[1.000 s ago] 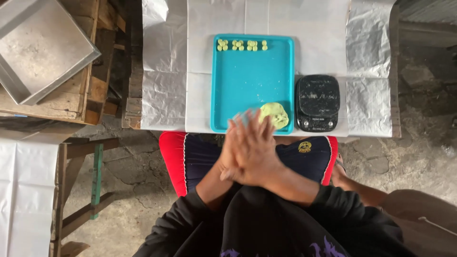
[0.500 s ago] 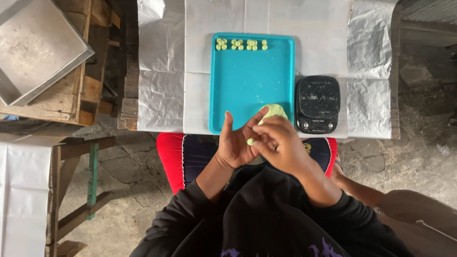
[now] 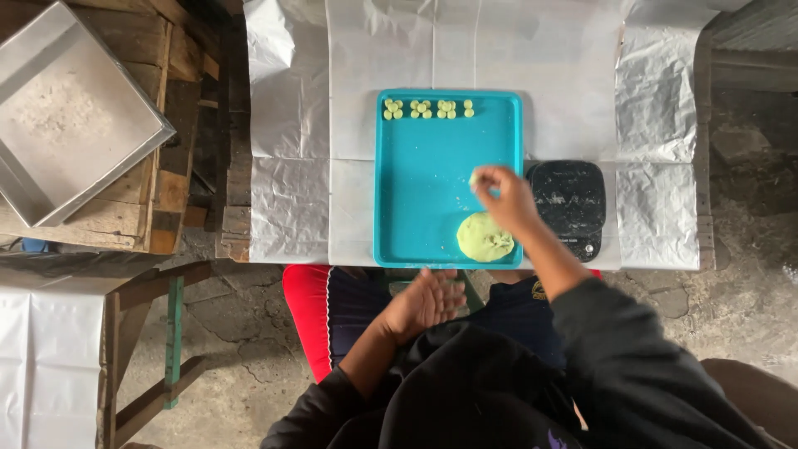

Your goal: The person sits on the floor and repeatedly pinches small portions of a light green dough mass, rolls them into small balls between their palms, and places them in a row on a blue tray. A digital scale and a metal baking pan are visible on the table.

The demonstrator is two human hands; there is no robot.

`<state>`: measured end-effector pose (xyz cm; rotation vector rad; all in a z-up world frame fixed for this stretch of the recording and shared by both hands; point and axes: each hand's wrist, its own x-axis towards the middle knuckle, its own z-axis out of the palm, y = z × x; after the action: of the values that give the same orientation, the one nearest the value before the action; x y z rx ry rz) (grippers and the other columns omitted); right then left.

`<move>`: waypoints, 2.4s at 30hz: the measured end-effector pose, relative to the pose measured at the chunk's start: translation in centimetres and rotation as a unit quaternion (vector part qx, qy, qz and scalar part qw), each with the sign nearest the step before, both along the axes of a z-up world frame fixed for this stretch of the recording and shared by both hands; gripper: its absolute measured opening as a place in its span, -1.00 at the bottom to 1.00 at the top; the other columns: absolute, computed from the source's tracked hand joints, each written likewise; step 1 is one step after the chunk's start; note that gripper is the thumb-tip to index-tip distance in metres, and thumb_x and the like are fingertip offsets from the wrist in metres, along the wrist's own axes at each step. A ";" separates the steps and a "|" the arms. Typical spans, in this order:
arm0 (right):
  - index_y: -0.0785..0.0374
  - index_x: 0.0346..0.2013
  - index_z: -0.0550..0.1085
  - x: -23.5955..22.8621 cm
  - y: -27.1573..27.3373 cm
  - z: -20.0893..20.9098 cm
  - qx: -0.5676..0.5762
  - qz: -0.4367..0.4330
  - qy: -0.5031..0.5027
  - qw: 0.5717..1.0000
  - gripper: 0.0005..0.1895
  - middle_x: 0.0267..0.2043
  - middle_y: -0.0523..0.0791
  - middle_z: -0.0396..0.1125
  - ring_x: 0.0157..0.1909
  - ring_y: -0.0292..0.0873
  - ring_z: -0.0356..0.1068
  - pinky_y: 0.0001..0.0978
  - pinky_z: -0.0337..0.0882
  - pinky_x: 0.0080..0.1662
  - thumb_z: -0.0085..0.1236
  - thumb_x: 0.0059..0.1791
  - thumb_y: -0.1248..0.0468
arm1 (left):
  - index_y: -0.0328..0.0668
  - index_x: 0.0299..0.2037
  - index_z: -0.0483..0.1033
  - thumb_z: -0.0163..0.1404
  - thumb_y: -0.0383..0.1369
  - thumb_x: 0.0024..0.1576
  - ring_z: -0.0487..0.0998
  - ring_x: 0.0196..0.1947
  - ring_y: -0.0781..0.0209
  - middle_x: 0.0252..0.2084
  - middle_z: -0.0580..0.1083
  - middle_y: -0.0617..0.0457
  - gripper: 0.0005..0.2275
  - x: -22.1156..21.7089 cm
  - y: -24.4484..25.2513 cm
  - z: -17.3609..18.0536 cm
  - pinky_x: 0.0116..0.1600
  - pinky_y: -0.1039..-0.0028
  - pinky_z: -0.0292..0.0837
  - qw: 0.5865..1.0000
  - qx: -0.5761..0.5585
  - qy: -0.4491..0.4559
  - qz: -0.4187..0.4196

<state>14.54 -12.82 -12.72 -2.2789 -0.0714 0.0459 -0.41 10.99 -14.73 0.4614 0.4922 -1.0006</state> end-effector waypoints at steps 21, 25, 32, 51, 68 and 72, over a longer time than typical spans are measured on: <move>0.19 0.04 0.52 16.2 -3.0 -9.0 -0.211 -0.055 -0.020 0.976 -0.78 -0.07 -0.10 0.41 0.06 0.04 0.46 -0.09 0.51 0.03 0.24 0.10 0.26 | -0.32 0.53 -0.23 -0.31 0.02 0.45 -0.14 0.46 -0.63 0.47 -0.21 -0.64 -0.35 1.7 1.6 0.7 0.45 -0.33 -0.01 0.975 0.087 -0.120 -0.165; 0.23 0.04 0.55 15.8 -3.0 -9.0 -0.191 -0.038 -0.046 0.980 -0.77 -0.08 -0.05 0.44 0.05 0.05 0.46 -0.09 0.45 0.11 0.22 0.09 0.29 | -0.42 0.51 -0.25 -0.31 0.02 0.45 -0.17 0.45 -0.69 0.45 -0.21 -0.70 -0.33 1.5 1.5 0.9 0.45 -0.39 -0.02 0.977 0.093 -0.123 -0.147; 0.23 0.10 0.56 16.1 -3.8 -10.6 -0.166 -0.058 -0.048 0.983 -0.75 -0.03 -0.03 0.46 0.09 0.06 0.45 -0.10 0.43 0.15 0.05 0.15 0.35 | -0.41 0.51 -0.25 -0.30 -0.01 0.45 -0.14 0.46 -0.65 0.46 -0.20 -0.67 -0.34 2.2 1.5 2.1 0.45 -0.37 0.02 0.977 0.102 -0.119 -0.144; 0.04 -0.09 0.58 16.6 -4.4 -12.1 -0.177 -0.076 -0.068 0.979 -0.86 -0.17 -0.14 0.52 -0.09 0.01 0.51 -0.13 0.53 -0.07 0.23 0.05 0.24 | -0.45 0.50 -0.24 -0.28 0.01 0.45 -0.09 0.45 -0.65 0.44 -0.17 -0.69 -0.32 1.3 1.5 0.9 0.45 -0.37 0.07 0.979 0.110 -0.118 -0.126; 0.24 -0.05 0.42 13.7 -3.7 -7.2 -0.049 -0.094 0.002 0.994 -0.83 -0.13 0.04 0.44 -0.05 0.15 0.51 -0.05 0.55 -0.01 0.17 0.07 0.33 | -0.40 0.51 -0.21 -0.24 0.04 0.41 -0.09 0.47 -0.63 0.45 -0.19 -0.68 -0.29 0.9 1.1 0.7 0.43 -0.38 0.03 0.983 0.114 -0.089 -0.109; 0.20 -0.16 0.58 6.9 -4.4 -6.5 -0.059 -0.070 -0.043 0.995 -0.86 -0.25 -0.06 0.47 -0.15 0.05 0.52 -0.15 0.56 -0.10 0.21 0.14 0.19 | -0.40 0.50 -0.06 -0.22 0.12 0.37 0.01 0.46 -0.58 0.45 -0.04 -0.63 -0.26 1.4 0.6 0.9 0.41 -0.30 0.10 0.970 0.127 -0.125 -0.164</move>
<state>21.41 -17.20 -19.26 -2.3976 0.0485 -0.1249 0.94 11.57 -13.85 0.9102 0.3220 -1.1815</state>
